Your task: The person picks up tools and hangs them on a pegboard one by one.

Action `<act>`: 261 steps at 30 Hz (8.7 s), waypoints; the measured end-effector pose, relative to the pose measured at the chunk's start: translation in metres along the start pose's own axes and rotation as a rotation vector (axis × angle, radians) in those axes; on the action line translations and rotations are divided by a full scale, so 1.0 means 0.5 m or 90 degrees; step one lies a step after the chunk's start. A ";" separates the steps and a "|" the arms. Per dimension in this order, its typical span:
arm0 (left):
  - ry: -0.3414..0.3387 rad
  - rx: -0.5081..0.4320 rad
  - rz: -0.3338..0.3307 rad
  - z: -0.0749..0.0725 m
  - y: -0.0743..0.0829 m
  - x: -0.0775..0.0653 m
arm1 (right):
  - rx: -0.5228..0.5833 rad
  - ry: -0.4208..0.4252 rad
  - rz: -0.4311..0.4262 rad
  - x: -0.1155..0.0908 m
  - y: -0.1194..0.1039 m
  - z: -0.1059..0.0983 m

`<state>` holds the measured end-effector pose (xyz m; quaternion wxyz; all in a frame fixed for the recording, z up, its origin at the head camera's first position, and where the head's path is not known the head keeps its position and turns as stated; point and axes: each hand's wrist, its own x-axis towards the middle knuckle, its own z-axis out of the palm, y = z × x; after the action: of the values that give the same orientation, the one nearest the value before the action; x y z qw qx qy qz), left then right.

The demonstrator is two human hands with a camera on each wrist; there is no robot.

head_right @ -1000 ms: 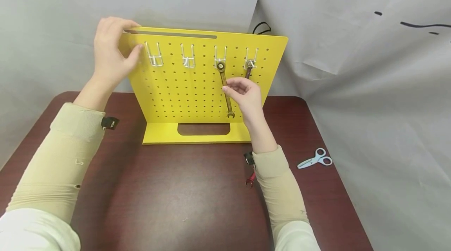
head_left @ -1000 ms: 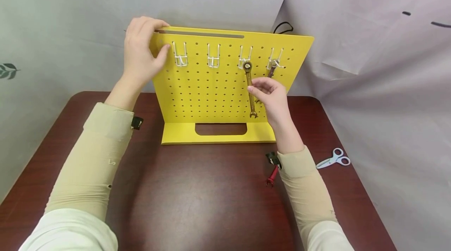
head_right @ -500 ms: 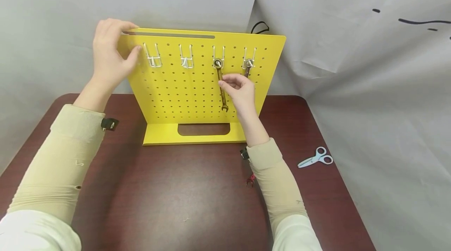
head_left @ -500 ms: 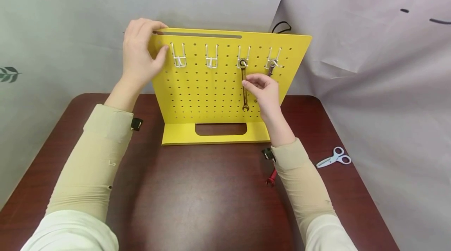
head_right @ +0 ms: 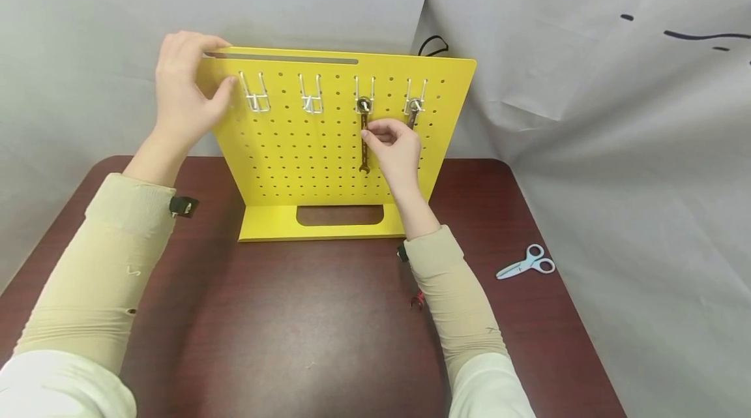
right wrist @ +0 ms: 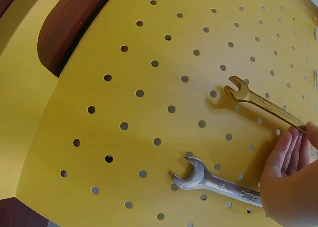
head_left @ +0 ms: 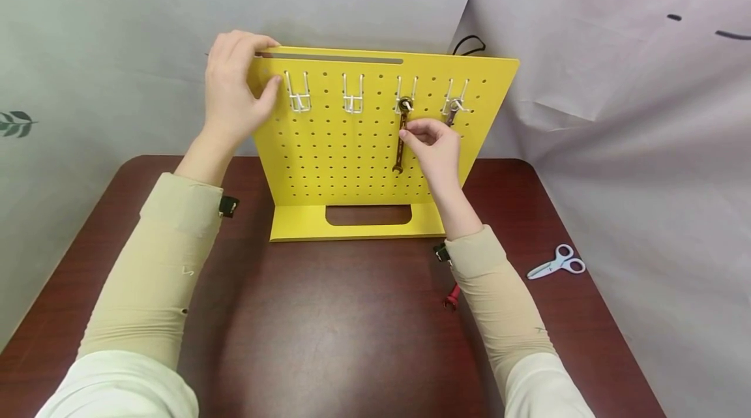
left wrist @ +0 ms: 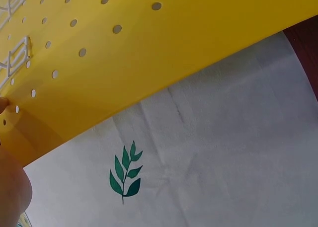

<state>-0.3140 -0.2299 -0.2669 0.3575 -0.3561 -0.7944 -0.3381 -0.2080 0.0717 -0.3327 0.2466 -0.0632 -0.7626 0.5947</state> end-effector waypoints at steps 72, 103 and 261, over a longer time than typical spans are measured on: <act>0.000 -0.003 0.005 -0.009 0.012 0.001 | -0.212 -0.259 0.086 -0.157 0.195 -0.363; 0.000 0.009 0.011 -0.006 0.010 0.002 | -0.334 -0.419 0.081 -0.141 0.273 -0.388; -0.003 0.007 -0.009 0.003 0.009 0.002 | 0.150 -0.220 0.057 -0.016 -0.103 0.083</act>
<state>-0.3112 -0.2260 -0.2652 0.3551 -0.3490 -0.7997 -0.3355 -0.2099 0.0177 -0.2940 0.0912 0.0353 -0.7152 0.6920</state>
